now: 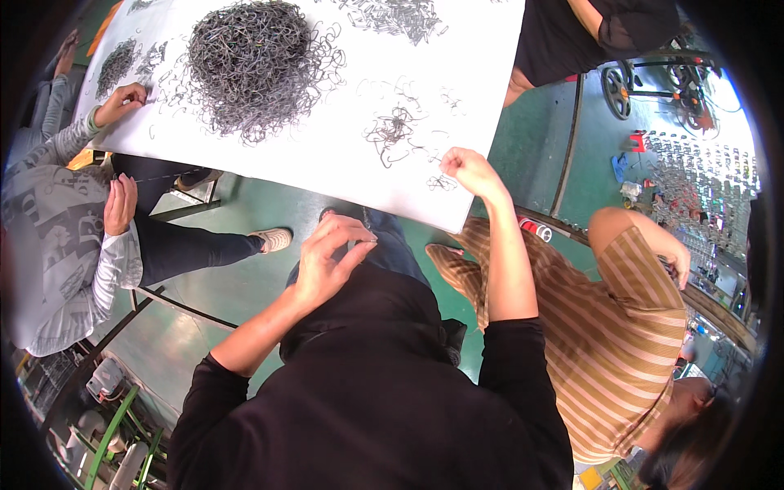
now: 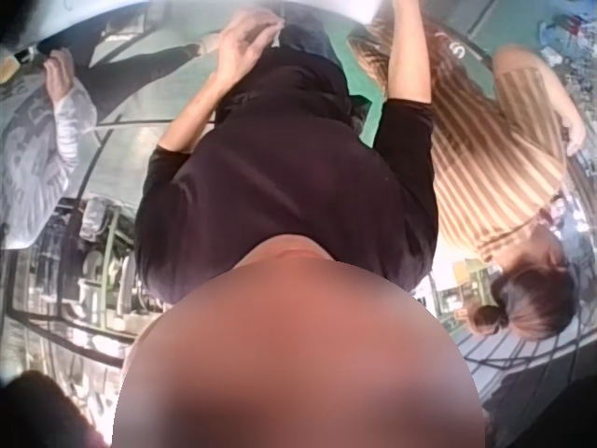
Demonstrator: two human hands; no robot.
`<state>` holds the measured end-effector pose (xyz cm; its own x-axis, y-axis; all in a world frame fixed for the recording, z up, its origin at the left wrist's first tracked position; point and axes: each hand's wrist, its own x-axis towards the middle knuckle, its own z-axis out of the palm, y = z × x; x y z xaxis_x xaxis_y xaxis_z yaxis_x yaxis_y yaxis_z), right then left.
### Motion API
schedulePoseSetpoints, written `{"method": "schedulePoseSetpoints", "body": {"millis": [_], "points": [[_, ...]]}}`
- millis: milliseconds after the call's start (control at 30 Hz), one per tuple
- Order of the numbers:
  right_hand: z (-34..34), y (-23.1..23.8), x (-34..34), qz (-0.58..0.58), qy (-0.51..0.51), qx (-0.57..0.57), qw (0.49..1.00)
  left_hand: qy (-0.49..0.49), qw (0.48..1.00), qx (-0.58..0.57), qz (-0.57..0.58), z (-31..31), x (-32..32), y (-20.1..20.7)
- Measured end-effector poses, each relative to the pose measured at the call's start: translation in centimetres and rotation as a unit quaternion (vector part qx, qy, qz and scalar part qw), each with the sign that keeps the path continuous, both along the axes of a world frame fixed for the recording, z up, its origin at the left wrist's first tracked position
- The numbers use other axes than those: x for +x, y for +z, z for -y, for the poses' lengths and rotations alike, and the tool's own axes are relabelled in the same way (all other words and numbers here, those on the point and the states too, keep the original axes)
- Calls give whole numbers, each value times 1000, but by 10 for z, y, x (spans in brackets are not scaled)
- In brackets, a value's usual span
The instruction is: The person sorts small metal wires on a white table, picking them up one by one and placing them into piles. Another person works alongside at the same table, also sorting wires.
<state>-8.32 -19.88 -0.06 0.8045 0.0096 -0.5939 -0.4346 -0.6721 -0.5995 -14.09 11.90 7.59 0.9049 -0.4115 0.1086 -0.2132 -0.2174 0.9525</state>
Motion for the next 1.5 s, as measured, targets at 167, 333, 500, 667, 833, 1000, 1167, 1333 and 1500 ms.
{"method": "schedulePoseSetpoints", "body": {"millis": [167, 333, 500, 667, 833, 1000, 1167, 1333, 1500], "points": [[-11, 16, 25, 164, -69, -141, 974, -10, 1000, 8, 5, 1, 3, 3], [-20, 15, 51, 177, -68, -228, 955, -10, 1000, 20, -1, 3, 3, 8], [0, 11, 41, 145, -125, -194, 962, -7, 999, 32, -12, 0, 0, 5], [16, 7, 48, 172, -146, -219, 949, -6, 1000, 28, -11, -1, -1, 3], [2, -3, 66, 187, -111, -218, 951, -6, 999, 36, -5, 1, -3, 6], [23, -8, 71, 205, -166, -223, 938, 21, 999, 33, -16, 0, -5, 9], [33, -6, 68, 244, -172, -200, 933, 18, 999, 31, -12, -1, -6, 8], [-40, -4, 63, 264, -6, -108, 958, 2, 999, 34, -1, 1, -7, 7], [-68, -3, 63, 245, 27, -156, 956, 0, 999, 38, 7, 1, -7, 8]]}}
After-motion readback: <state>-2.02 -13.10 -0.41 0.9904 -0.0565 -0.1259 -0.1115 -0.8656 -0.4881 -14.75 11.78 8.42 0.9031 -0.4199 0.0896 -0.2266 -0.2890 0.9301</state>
